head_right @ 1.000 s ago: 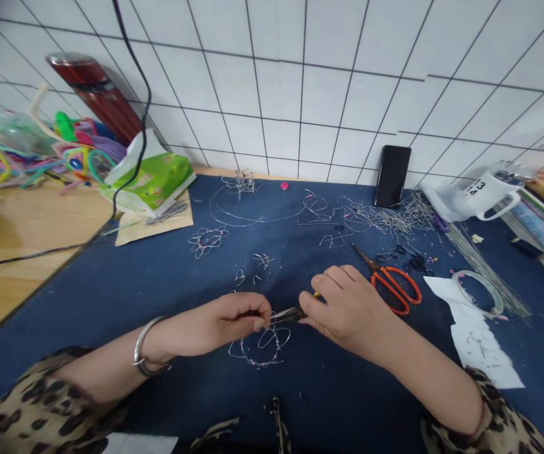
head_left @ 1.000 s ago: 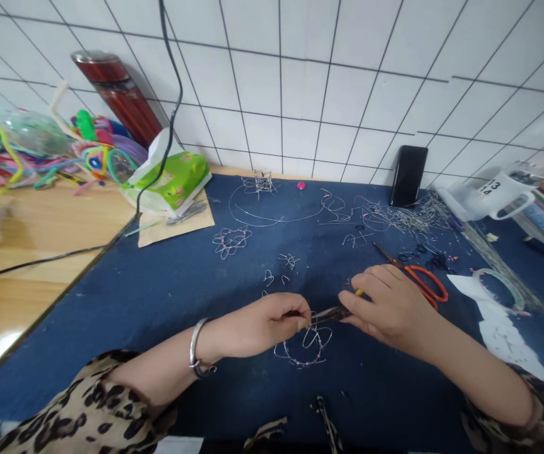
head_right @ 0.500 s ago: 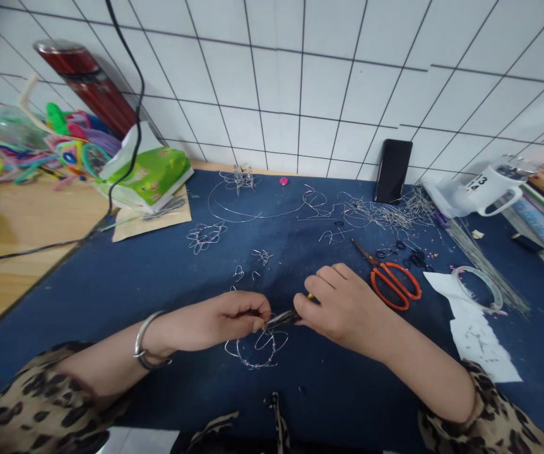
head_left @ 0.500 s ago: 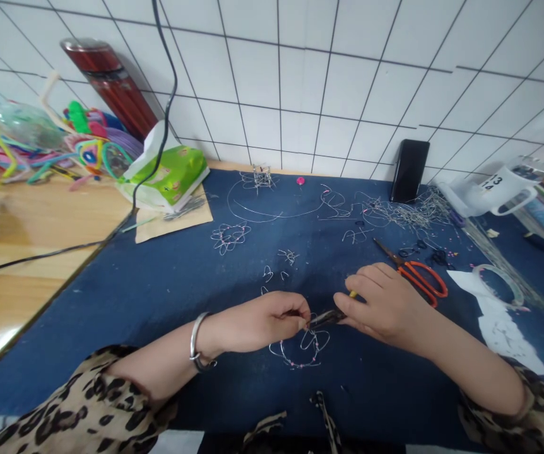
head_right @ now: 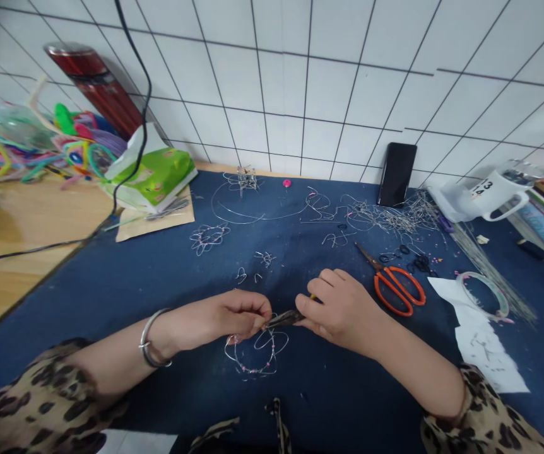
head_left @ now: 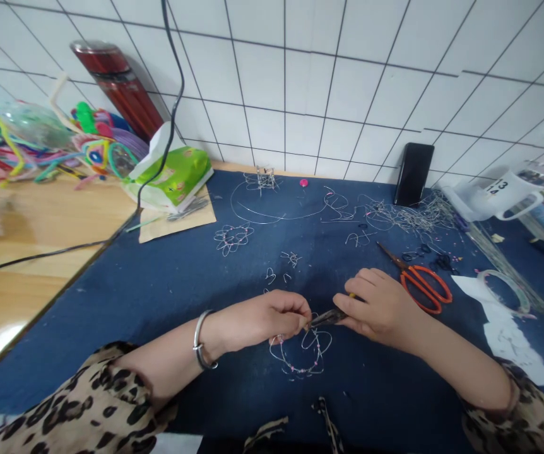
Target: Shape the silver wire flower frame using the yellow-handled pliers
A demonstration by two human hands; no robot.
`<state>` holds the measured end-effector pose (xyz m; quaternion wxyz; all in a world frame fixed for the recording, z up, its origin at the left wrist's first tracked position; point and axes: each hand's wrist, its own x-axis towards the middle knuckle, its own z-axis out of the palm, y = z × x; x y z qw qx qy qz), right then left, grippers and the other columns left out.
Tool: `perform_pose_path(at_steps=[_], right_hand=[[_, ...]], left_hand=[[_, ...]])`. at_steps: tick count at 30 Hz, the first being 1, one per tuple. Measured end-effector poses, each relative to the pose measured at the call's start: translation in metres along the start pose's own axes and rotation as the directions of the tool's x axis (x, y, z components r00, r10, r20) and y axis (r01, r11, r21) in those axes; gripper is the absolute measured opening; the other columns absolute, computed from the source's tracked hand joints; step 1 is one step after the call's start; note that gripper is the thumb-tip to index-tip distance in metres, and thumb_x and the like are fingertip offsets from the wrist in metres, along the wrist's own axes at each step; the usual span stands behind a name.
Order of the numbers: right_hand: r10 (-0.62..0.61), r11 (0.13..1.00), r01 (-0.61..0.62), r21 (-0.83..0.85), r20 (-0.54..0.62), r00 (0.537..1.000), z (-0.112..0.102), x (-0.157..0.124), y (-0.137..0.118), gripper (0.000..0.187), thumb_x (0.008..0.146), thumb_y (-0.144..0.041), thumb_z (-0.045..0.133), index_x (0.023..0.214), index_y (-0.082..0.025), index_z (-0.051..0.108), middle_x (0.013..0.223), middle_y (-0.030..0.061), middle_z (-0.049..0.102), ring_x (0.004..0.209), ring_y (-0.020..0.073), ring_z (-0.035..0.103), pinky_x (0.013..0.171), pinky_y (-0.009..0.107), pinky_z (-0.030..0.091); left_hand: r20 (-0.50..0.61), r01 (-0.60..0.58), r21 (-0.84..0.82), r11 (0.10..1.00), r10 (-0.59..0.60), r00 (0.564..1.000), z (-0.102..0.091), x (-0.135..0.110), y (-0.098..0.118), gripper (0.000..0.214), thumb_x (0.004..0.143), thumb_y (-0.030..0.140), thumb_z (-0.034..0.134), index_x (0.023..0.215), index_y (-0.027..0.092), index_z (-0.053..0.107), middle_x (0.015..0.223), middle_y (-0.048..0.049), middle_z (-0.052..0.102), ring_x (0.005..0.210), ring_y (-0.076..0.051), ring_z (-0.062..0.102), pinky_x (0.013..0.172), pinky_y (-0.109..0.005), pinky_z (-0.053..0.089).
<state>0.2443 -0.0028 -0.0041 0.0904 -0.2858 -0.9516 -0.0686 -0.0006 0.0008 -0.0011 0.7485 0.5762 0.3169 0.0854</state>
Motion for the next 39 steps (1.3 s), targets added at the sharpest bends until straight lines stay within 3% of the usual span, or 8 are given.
perform_pose_path(at_steps=[17,27,39], right_hand=[[0.009,0.997,-0.012,-0.071,-0.042,0.999,-0.001,0.001,-0.002,0.021,0.084,-0.038,0.048,0.088,-0.019,0.058,0.069,0.0021,0.048,0.069,0.0160,0.037,0.059,0.029,0.027],[0.204,0.946,-0.214,0.243,0.067,0.977,0.004,0.001,-0.004,0.028,0.086,-0.043,0.046,0.083,-0.018,0.058,0.072,0.0018,0.049,0.070,0.0140,0.041,0.063,0.026,0.032],[0.261,0.889,-0.264,0.373,0.060,0.963,0.006,0.001,-0.010,0.030,0.086,-0.045,0.044,0.082,-0.019,0.058,0.072,0.0011,0.051,0.069,0.0120,0.046,0.062,0.023,0.035]], left_hand=[[-0.073,-0.019,-0.093,0.996,0.012,0.997,0.003,0.002,-0.002,0.009,0.080,0.020,0.047,0.075,0.015,0.052,0.056,0.0050,0.042,0.050,-0.009,0.037,0.049,-0.022,0.030],[-0.119,-0.069,-0.201,0.977,0.046,0.992,0.000,0.000,-0.004,0.010,0.081,0.022,0.051,0.082,0.013,0.055,0.057,0.0040,0.045,0.051,-0.008,0.039,0.051,-0.022,0.032],[-0.171,-0.076,-0.055,0.996,0.066,0.983,0.000,-0.001,0.001,0.008,0.077,0.021,0.055,0.080,0.014,0.056,0.058,0.0047,0.046,0.052,-0.008,0.040,0.051,-0.021,0.033]])
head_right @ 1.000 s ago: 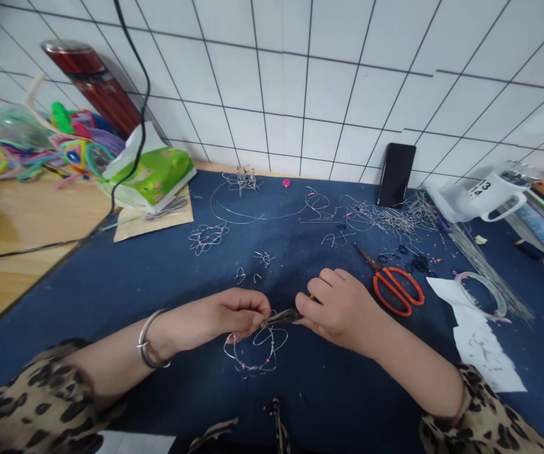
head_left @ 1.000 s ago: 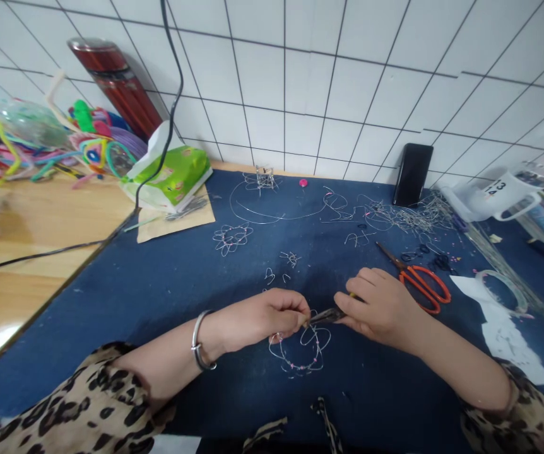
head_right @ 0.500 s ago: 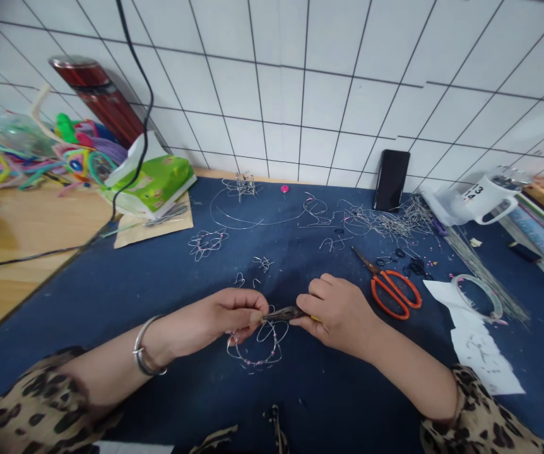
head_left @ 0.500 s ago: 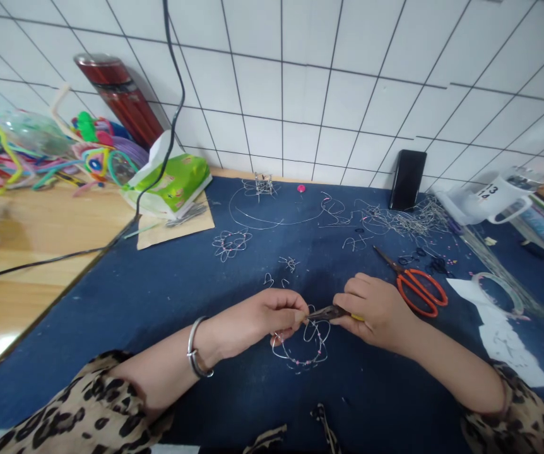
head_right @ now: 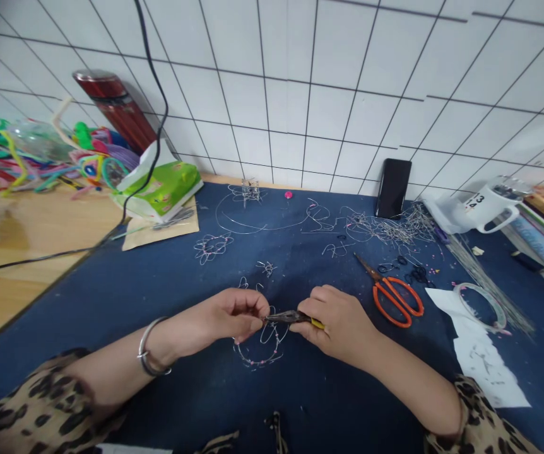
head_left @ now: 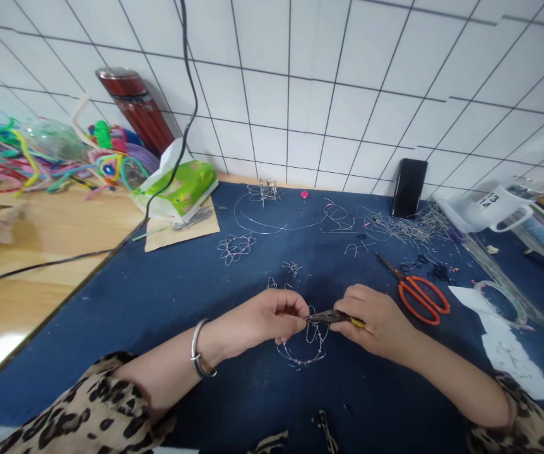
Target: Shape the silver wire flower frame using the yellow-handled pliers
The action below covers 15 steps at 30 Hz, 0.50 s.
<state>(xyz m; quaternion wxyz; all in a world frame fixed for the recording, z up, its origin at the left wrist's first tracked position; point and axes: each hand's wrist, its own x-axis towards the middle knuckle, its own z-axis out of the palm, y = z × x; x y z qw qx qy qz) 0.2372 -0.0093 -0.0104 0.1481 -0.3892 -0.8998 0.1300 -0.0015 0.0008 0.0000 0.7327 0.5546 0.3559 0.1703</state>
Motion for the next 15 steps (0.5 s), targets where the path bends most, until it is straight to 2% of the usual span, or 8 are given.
perform_pose_path(at_steps=[7,15], right_hand=[[0.020,0.999,-0.020,0.029,-0.004,1.000,0.0020,-0.0005,0.0015,0.029,0.086,-0.044,0.046,0.085,-0.018,0.058,0.074,0.0018,0.051,0.071,0.0131,0.045,0.063,0.025,0.035],[-0.018,0.988,0.013,-0.154,-0.028,0.999,-0.0032,0.0007,0.0002,0.029,0.086,-0.043,0.046,0.086,-0.017,0.059,0.075,0.0035,0.049,0.072,0.0152,0.041,0.068,0.030,0.033]], left_hand=[[-0.085,-0.061,0.258,0.964,0.086,0.993,0.0035,-0.0012,-0.0005,0.011,0.083,0.024,0.049,0.080,0.015,0.053,0.060,0.0053,0.043,0.052,-0.008,0.035,0.049,-0.020,0.029],[-0.117,-0.109,0.364,0.925,0.161,0.980,0.0045,0.0019,-0.0070,0.006,0.082,0.019,0.047,0.081,0.016,0.052,0.062,0.0046,0.045,0.053,-0.008,0.037,0.048,-0.019,0.032]])
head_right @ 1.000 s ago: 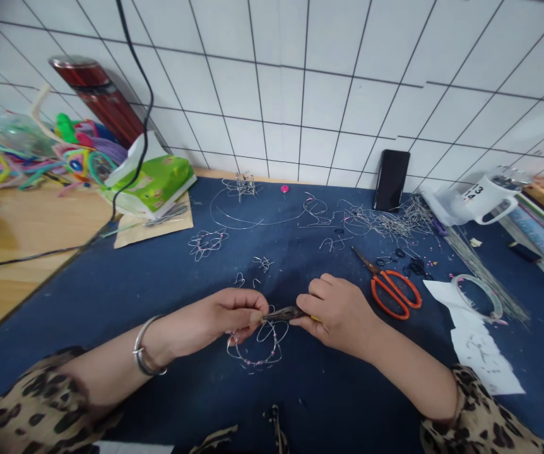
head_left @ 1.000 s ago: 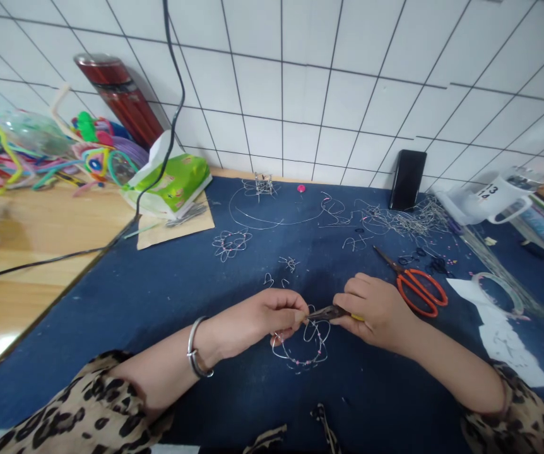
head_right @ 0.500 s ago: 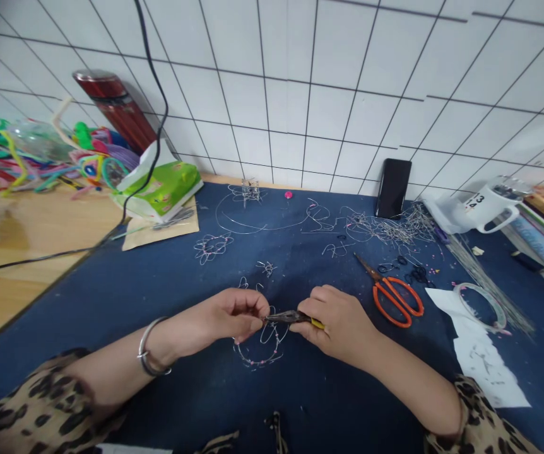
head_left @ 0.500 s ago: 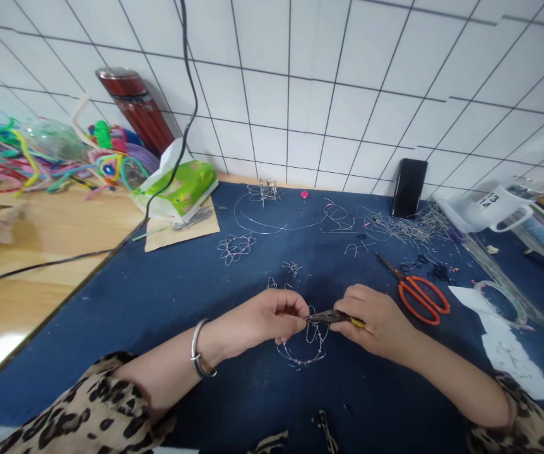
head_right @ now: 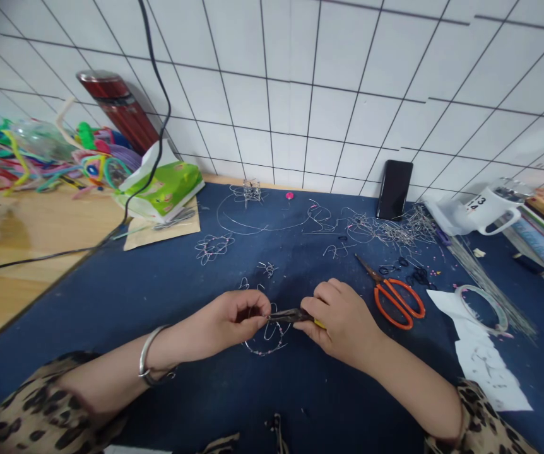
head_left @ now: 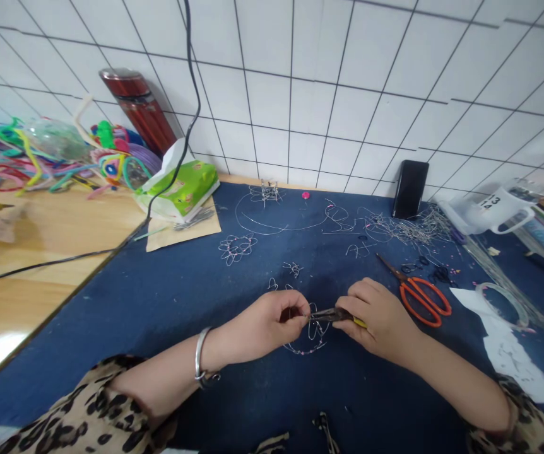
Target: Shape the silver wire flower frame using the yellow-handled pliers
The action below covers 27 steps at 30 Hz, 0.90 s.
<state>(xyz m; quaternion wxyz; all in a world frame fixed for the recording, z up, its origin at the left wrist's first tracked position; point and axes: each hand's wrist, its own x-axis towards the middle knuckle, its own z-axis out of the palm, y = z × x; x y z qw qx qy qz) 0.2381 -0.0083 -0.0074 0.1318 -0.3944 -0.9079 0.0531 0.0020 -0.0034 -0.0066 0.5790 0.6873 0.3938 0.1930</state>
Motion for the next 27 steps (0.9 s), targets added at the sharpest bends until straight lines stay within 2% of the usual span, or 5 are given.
perform_pose_path(at_steps=[7,13,18,27], right_hand=[[-0.003,0.994,0.003,-0.110,0.000,1.000,-0.001,-0.001,-0.002,0.028,0.086,-0.042,0.045,0.090,-0.019,0.060,0.077,0.0046,0.050,0.073,0.0168,0.039,0.067,0.031,0.032],[0.030,0.994,-0.031,-0.108,-0.013,0.999,0.001,-0.001,-0.005,0.029,0.087,-0.042,0.044,0.089,-0.018,0.060,0.075,0.0046,0.049,0.072,0.0165,0.039,0.066,0.031,0.033],[0.069,0.991,-0.071,-0.115,-0.020,0.997,0.002,-0.002,-0.008,0.029,0.087,-0.042,0.043,0.086,-0.018,0.059,0.075,0.0049,0.049,0.072,0.0165,0.040,0.067,0.031,0.034],[0.142,0.982,-0.143,-0.125,-0.018,0.990,0.006,-0.003,-0.013,0.029,0.087,-0.043,0.042,0.085,-0.019,0.058,0.077,0.0054,0.049,0.073,0.0171,0.042,0.068,0.032,0.034]], left_hand=[[-0.054,-0.057,0.151,0.987,0.065,0.996,0.002,0.000,0.000,0.007,0.079,0.015,0.046,0.079,0.016,0.052,0.065,0.0033,0.049,0.055,-0.008,0.042,0.050,-0.019,0.035],[-0.177,-0.081,0.289,0.954,0.136,0.975,0.005,-0.004,0.005,0.008,0.076,0.012,0.047,0.075,0.016,0.053,0.065,0.0023,0.052,0.058,-0.010,0.045,0.053,-0.022,0.036],[-0.226,-0.064,0.279,0.958,0.130,0.965,0.009,-0.003,0.006,0.009,0.077,0.012,0.046,0.076,0.015,0.055,0.064,0.0017,0.053,0.057,-0.011,0.047,0.053,-0.022,0.037],[-0.365,-0.037,0.320,0.947,0.159,0.917,0.016,-0.001,0.001,0.008,0.075,0.011,0.048,0.075,0.014,0.055,0.066,0.0005,0.053,0.057,-0.011,0.048,0.056,-0.024,0.039]])
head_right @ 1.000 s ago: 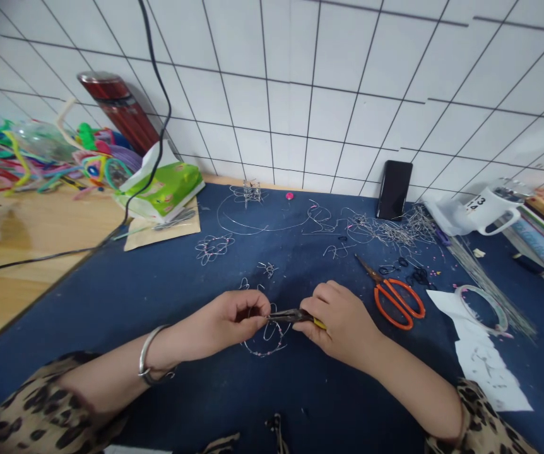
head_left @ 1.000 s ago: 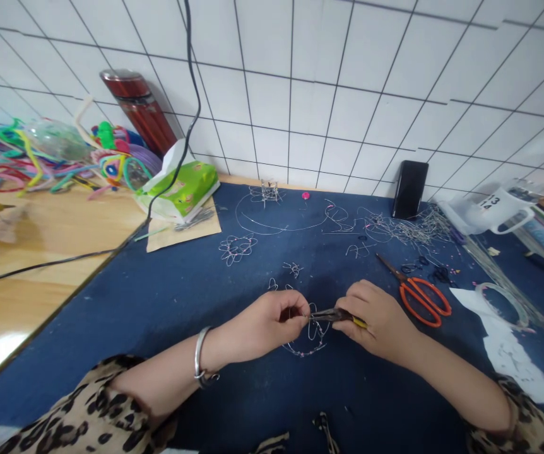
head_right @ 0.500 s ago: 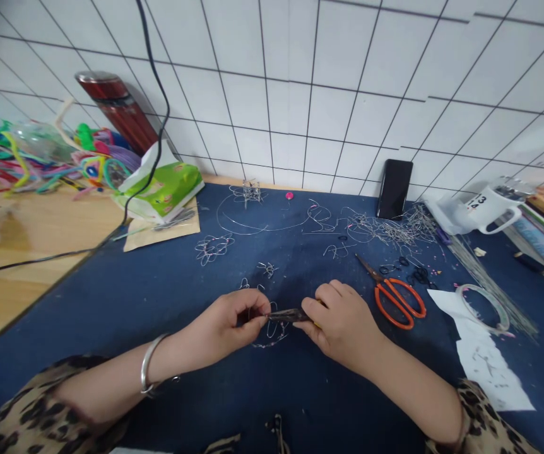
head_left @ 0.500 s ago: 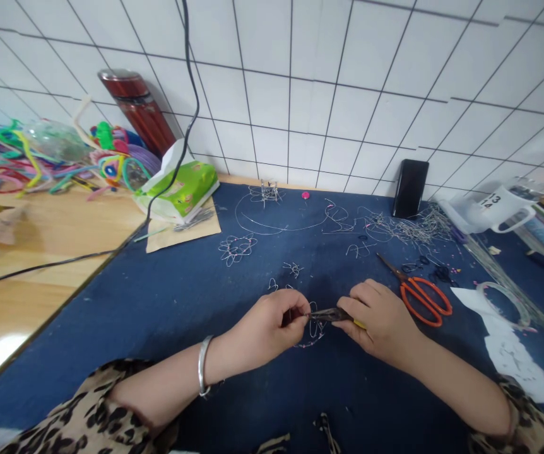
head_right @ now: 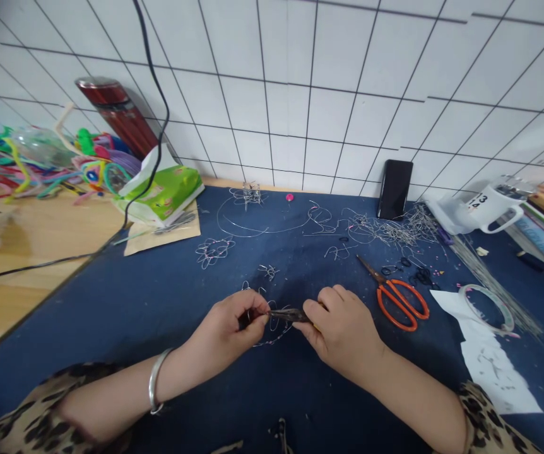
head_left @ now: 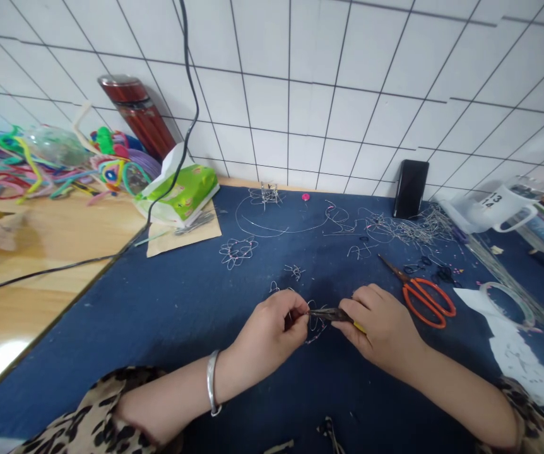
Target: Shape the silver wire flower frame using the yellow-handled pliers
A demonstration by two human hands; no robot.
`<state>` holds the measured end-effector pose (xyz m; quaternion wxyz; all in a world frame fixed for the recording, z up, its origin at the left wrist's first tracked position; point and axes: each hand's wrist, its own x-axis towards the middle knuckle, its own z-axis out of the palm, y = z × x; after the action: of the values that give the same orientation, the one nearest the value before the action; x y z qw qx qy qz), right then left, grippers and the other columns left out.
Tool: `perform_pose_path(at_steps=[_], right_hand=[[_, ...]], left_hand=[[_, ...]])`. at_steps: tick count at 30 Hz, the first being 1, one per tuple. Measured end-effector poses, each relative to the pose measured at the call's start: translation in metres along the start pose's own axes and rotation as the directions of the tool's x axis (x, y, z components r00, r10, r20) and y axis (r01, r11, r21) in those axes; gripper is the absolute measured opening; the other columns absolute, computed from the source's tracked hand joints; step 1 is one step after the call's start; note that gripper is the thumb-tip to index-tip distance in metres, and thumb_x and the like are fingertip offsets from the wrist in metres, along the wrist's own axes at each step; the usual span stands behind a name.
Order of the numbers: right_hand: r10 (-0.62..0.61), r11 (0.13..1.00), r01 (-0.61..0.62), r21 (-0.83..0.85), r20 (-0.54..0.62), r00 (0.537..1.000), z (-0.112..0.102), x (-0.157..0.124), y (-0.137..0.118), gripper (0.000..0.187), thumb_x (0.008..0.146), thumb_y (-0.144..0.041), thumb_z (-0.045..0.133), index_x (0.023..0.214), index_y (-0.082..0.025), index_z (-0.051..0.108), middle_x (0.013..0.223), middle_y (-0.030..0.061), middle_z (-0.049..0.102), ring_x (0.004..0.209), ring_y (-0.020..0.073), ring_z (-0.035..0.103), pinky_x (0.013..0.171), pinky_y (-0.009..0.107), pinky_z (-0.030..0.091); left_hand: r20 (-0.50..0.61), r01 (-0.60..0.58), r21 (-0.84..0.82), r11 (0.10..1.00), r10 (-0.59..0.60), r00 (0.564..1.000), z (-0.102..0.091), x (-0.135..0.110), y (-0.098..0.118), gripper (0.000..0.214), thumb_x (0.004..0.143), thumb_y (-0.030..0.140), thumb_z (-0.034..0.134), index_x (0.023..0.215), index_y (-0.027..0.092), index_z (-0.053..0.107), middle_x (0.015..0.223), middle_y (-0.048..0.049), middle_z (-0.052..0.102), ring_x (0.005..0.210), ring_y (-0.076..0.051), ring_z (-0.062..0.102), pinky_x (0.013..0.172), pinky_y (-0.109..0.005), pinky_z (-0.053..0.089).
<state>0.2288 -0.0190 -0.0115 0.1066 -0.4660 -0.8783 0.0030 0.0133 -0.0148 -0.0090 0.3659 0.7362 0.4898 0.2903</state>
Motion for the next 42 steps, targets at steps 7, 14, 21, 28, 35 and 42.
perform_pose_path(at_steps=[7,14,21,28,35,42], right_hand=[[0.009,0.999,-0.009,0.035,0.008,1.000,0.000,0.000,-0.002,0.028,0.087,-0.042,0.042,0.084,-0.018,0.057,0.077,0.0052,0.049,0.074,0.0172,0.043,0.067,0.031,0.034],[0.014,0.999,-0.014,0.042,0.010,1.000,0.000,0.000,-0.003,0.028,0.088,-0.041,0.041,0.083,-0.018,0.057,0.075,0.0046,0.049,0.073,0.0166,0.042,0.066,0.029,0.033],[0.009,0.999,-0.009,0.044,0.001,1.000,0.000,-0.002,-0.003,0.028,0.088,-0.041,0.041,0.083,-0.018,0.057,0.075,0.0041,0.049,0.071,0.0159,0.042,0.064,0.028,0.032],[-0.017,0.998,0.017,0.060,-0.014,1.000,-0.004,0.001,0.001,0.029,0.087,-0.041,0.042,0.082,-0.018,0.058,0.075,0.0046,0.049,0.072,0.0165,0.043,0.067,0.031,0.035],[0.075,0.994,-0.062,0.089,-0.146,0.986,0.003,0.007,0.028,0.027,0.086,-0.041,0.045,0.087,-0.017,0.057,0.080,0.0062,0.052,0.078,0.0182,0.047,0.070,0.032,0.037],[0.091,0.995,-0.093,-0.033,-0.049,0.995,0.007,0.010,0.031,0.028,0.078,-0.042,0.057,0.094,-0.019,0.057,0.095,0.0082,0.055,0.093,0.0241,0.047,0.079,0.040,0.035]], left_hand=[[-0.013,0.015,0.010,1.000,-0.015,1.000,0.000,-0.001,0.000,0.007,0.075,0.011,0.048,0.072,0.014,0.054,0.064,0.0006,0.053,0.057,-0.011,0.048,0.056,-0.024,0.039],[-0.024,0.010,0.028,1.000,-0.009,1.000,0.001,-0.002,0.000,0.009,0.075,0.010,0.048,0.070,0.015,0.054,0.063,0.0011,0.052,0.057,-0.011,0.048,0.055,-0.024,0.038],[-0.030,0.004,0.023,1.000,-0.004,1.000,0.002,-0.002,0.000,0.008,0.074,0.010,0.049,0.069,0.015,0.054,0.063,0.0010,0.052,0.057,-0.011,0.047,0.055,-0.024,0.038],[0.026,0.078,-0.120,0.990,-0.076,0.997,-0.002,0.000,0.004,0.007,0.075,0.012,0.049,0.070,0.015,0.054,0.060,0.0027,0.049,0.054,-0.010,0.043,0.051,-0.022,0.036],[0.194,0.232,-0.462,0.856,-0.157,0.968,-0.007,0.003,-0.004,0.004,0.080,0.017,0.048,0.078,0.016,0.051,0.064,0.0042,0.046,0.054,-0.008,0.042,0.052,-0.021,0.037],[0.225,0.291,-0.559,0.777,-0.195,0.955,-0.006,0.003,-0.003,0.008,0.083,0.021,0.050,0.077,0.016,0.050,0.059,0.0056,0.044,0.052,-0.007,0.039,0.053,-0.021,0.038]])
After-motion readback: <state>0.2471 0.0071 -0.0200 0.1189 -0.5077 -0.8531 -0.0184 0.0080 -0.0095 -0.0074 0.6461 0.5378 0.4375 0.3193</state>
